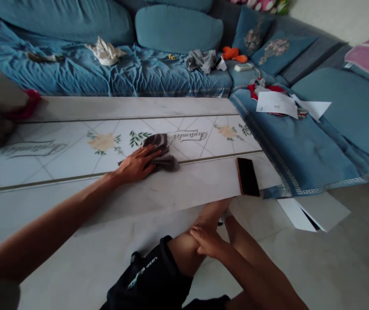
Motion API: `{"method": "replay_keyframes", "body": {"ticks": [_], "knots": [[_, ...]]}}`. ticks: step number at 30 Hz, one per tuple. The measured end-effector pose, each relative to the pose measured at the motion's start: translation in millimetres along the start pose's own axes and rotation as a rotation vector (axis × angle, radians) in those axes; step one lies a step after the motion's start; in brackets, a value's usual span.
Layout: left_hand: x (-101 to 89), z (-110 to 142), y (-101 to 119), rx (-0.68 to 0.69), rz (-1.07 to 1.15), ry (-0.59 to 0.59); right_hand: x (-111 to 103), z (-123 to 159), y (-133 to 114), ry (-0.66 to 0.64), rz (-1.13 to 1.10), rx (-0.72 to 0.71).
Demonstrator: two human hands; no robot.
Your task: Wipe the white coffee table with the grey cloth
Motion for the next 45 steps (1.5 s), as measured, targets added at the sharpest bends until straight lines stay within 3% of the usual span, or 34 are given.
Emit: {"method": "replay_keyframes", "body": {"ticks": [2,5,8,11,15,19,22,26,29,31,34,36,38,41,43,45], "knots": [[-11.9,30,-8,0.027,0.018,-0.045,-2,2,6,-0.057,-0.060,-0.065],[-39.1,50,-46,-0.114,-0.005,-0.032,2,8,13,-0.020,-0.241,-0.061],[-58.7,33,-84,-0.312,-0.057,0.065,20,6,6,0.151,-0.251,-0.010],[-58.8,-6,-97,-0.373,-0.068,0.134,38,-6,-13,0.391,-0.048,0.032],[-44.4,-54,-86,-0.387,-0.047,0.171,49,-28,-23,0.518,0.071,0.057],[-30.0,-71,-66,-0.340,-0.039,0.148,49,-36,-14,0.582,0.108,0.081],[-20.5,-50,-44,-0.243,-0.037,0.095,48,-36,-10,0.622,0.125,0.085],[-20.1,19,-26,-0.129,-0.047,0.013,43,-33,-11,0.665,0.119,0.113],[-37.3,65,-53,-0.172,-0.082,0.007,40,-33,-13,0.679,0.113,0.114],[-55.2,69,-91,-0.292,-0.125,0.058,42,-38,-13,0.666,0.122,0.111],[-78.9,31,-140,-0.521,-0.182,0.178,47,-47,-11,0.649,0.145,0.105],[-83.3,-17,-148,-0.593,-0.179,0.242,48,-53,-9,0.649,0.152,0.108],[-74.6,-72,-131,-0.579,-0.158,0.267,47,-57,-8,0.647,0.155,0.109],[-39.4,-143,-69,-0.449,-0.142,0.211,42,-57,-7,0.647,0.169,0.109],[-7.1,-169,-13,-0.292,-0.151,0.115,35,-53,-6,0.670,0.134,0.107],[24.2,-171,44,-0.125,-0.148,0.016,26,-45,-6,0.697,0.055,0.076]]}}
Point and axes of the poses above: each hand's wrist, its own z-axis away from the middle knuckle, its own x-axis out of the palm, y = z × x, the point moved 4 cm from there along -z, towards the middle knuckle, and after that the axes turned 6 degrees about z, right-handed, at the moved point
